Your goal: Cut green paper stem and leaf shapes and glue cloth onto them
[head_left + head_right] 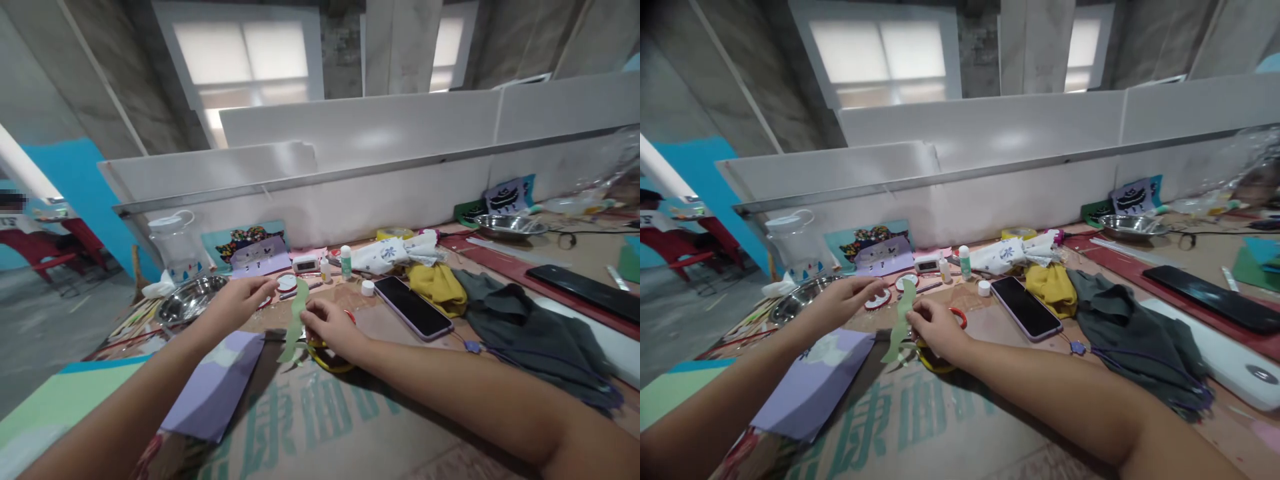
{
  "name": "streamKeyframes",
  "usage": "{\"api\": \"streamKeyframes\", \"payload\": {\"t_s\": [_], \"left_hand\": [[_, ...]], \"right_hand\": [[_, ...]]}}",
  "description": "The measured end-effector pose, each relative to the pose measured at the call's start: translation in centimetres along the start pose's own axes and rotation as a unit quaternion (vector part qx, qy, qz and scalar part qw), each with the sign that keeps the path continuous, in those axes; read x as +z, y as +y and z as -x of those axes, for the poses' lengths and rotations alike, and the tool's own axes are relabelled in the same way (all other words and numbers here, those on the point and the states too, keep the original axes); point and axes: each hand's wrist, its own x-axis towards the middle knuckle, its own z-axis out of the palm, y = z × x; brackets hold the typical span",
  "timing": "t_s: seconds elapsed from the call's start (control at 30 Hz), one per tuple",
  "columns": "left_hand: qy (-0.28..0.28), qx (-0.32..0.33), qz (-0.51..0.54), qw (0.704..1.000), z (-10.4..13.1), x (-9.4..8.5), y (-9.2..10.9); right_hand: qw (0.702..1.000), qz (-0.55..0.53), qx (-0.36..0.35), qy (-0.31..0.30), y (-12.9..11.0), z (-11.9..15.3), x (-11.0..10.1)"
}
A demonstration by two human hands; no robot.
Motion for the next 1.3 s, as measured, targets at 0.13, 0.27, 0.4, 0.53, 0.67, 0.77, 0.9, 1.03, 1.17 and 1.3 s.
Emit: {"api": "streamKeyframes", "payload": {"t_s": [0.13,0.27,0.4,0.53,0.67,0.77,0.9,1.03,1.17,1.3], "left_hand": [[-0.061,0.005,0.018,0.998,2.2,1.0,0.2],[-0.099,-0.012,0.077,0.992,3.2,2.5,-0.2],[-0.116,-0.036,0.128,0.984,3.6,4.1,-0.5],[-0.114,-0.05,0.162,0.979,3.6,4.3,-0.4],[-0.09,-0.053,0.184,0.977,3.5,3.1,-0.7],[-0.066,-0.053,0.201,0.976,3.2,2.0,-0.9],[-0.036,-0.076,0.219,0.972,3.3,0.6,-0.4],[-0.032,-0.07,0.232,0.97,3.6,0.0,0.2],[-0.013,-0.07,0.287,0.955,3.7,0.1,0.3],[0.017,-0.088,0.3,0.95,3.8,-0.1,0.5]], "right_hand": [[1.0,0.003,-0.021,0.005,0.2,0.0,-0.1],[1.0,0.016,-0.024,0.004,0.0,0.2,-0.3],[0.999,0.039,-0.037,0.003,-0.8,0.8,-0.2],[0.998,0.056,-0.039,-0.019,-1.8,1.0,-0.1],[0.994,0.089,-0.021,-0.055,-3.2,0.5,-0.8],[0.977,0.2,-0.004,-0.068,-4.5,0.0,-2.0],[0.917,0.37,-0.019,-0.149,-5.8,-0.3,-3.4],[0.826,0.522,-0.068,-0.199,-6.7,0.6,-3.4],[0.726,0.647,-0.048,-0.225,-7.4,2.0,-2.7],[0.713,0.658,-0.057,-0.234,-6.4,2.2,-2.9]]}}
